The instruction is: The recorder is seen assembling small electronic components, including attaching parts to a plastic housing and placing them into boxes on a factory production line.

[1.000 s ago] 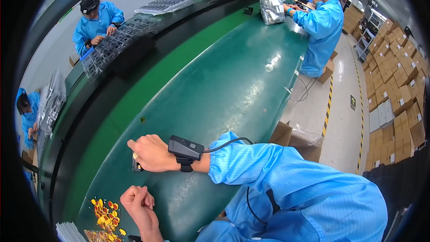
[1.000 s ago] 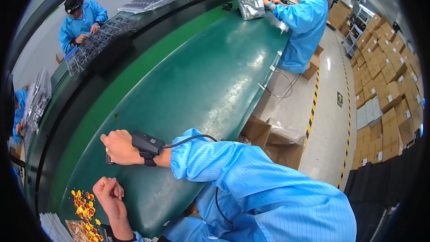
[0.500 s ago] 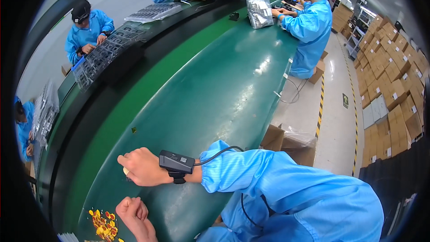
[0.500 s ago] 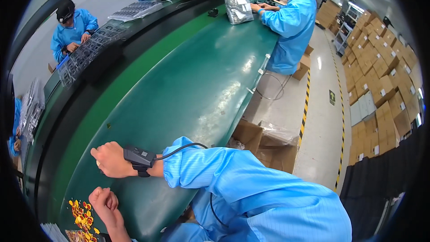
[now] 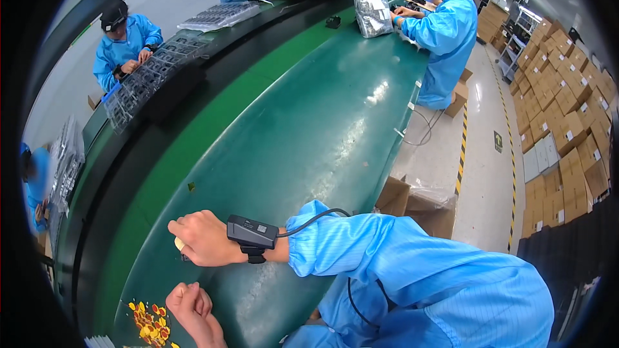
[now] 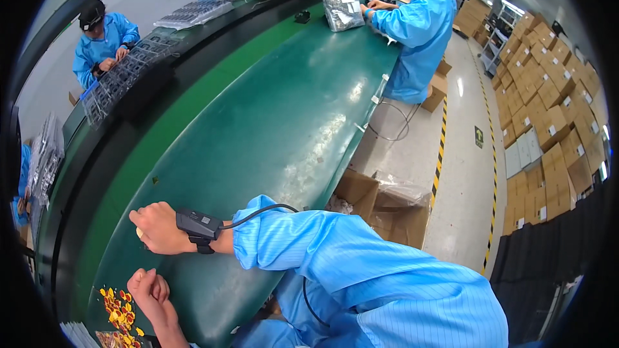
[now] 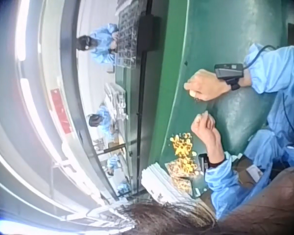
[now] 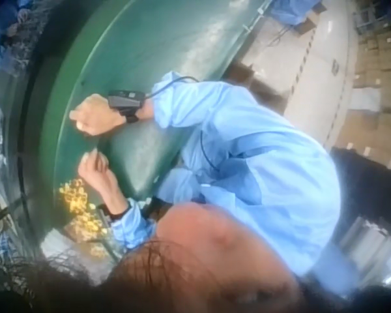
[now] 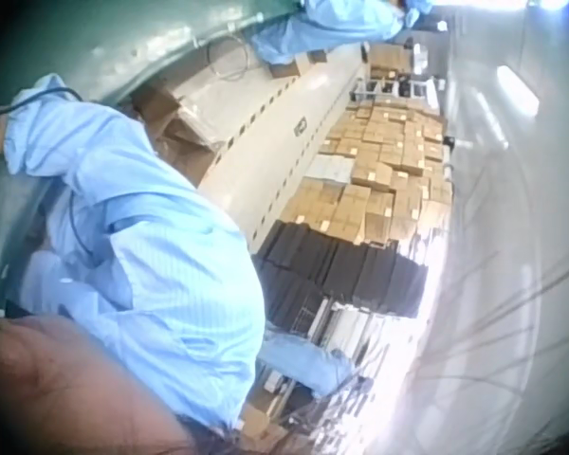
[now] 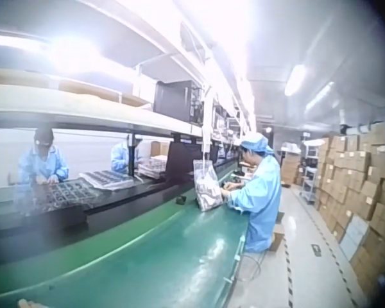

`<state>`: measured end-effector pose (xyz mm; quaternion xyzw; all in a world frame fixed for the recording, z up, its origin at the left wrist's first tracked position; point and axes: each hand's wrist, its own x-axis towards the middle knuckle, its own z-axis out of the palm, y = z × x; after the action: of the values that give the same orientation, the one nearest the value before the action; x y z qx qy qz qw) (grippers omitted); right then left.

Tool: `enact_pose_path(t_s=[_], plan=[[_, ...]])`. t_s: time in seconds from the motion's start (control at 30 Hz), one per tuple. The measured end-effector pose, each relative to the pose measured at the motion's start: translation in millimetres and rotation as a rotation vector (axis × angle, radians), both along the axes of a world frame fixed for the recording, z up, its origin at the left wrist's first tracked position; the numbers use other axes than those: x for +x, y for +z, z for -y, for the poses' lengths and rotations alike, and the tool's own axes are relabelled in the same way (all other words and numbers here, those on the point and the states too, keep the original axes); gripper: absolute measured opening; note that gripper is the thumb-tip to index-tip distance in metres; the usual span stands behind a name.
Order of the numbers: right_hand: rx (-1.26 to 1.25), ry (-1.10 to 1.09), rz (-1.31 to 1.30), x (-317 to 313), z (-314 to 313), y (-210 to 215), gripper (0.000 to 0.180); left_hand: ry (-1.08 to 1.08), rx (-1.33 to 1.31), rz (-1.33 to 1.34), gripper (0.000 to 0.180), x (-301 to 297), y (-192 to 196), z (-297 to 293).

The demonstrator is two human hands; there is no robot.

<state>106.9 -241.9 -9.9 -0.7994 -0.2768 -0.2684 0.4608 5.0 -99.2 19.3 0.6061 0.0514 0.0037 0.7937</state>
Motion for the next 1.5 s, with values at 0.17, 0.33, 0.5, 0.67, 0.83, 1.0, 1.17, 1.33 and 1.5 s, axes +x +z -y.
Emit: enact_pose_path(t_s=[0.17, 0.33, 0.5, 0.67, 0.83, 1.0, 1.17, 1.33, 1.5], plan=[[0.055, 0.02, 0.021, 0.3, -1.0, 0.1, 0.015, -0.05, 0.001, 0.008, 0.041, 0.8, -1.5, -4.3], [0.066, 0.062, 0.021, -2.5, -1.5, 2.7, 0.015, -0.015, 0.024, 0.003, 0.041, 1.5, -4.1, -6.8], [0.065, 0.067, 0.035, -1.1, -0.7, -1.3, 0.018, -0.023, 0.016, 0.0, 0.04, 3.6, -4.6, -5.8], [0.065, 0.099, 0.031, -0.6, -1.3, -1.1, 0.02, -0.031, 0.028, 0.015, 0.04, 1.3, -0.6, -2.9], [0.052, 0.108, 0.024, -1.3, -1.2, -0.2, 0.02, -0.034, 0.041, 0.015, 0.041, 1.9, -1.1, -2.6], [0.037, 0.111, 0.018, -0.6, -1.8, -3.5, 0.02, -0.029, 0.055, 0.01, 0.041, 2.4, -2.5, -3.2], [0.046, 0.115, 0.028, -0.8, -3.6, -3.6, 0.019, -0.031, 0.057, 0.011, 0.041, 2.3, -3.7, -4.4], [0.034, 0.111, 0.034, -0.1, -2.5, -2.6, 0.019, -0.036, 0.066, -0.002, 0.041, 2.8, -2.1, -5.4], [0.033, 0.113, 0.033, 1.4, -1.2, -5.1, 0.018, -0.031, 0.058, 0.001, 0.041, 3.9, -0.8, -1.2]])
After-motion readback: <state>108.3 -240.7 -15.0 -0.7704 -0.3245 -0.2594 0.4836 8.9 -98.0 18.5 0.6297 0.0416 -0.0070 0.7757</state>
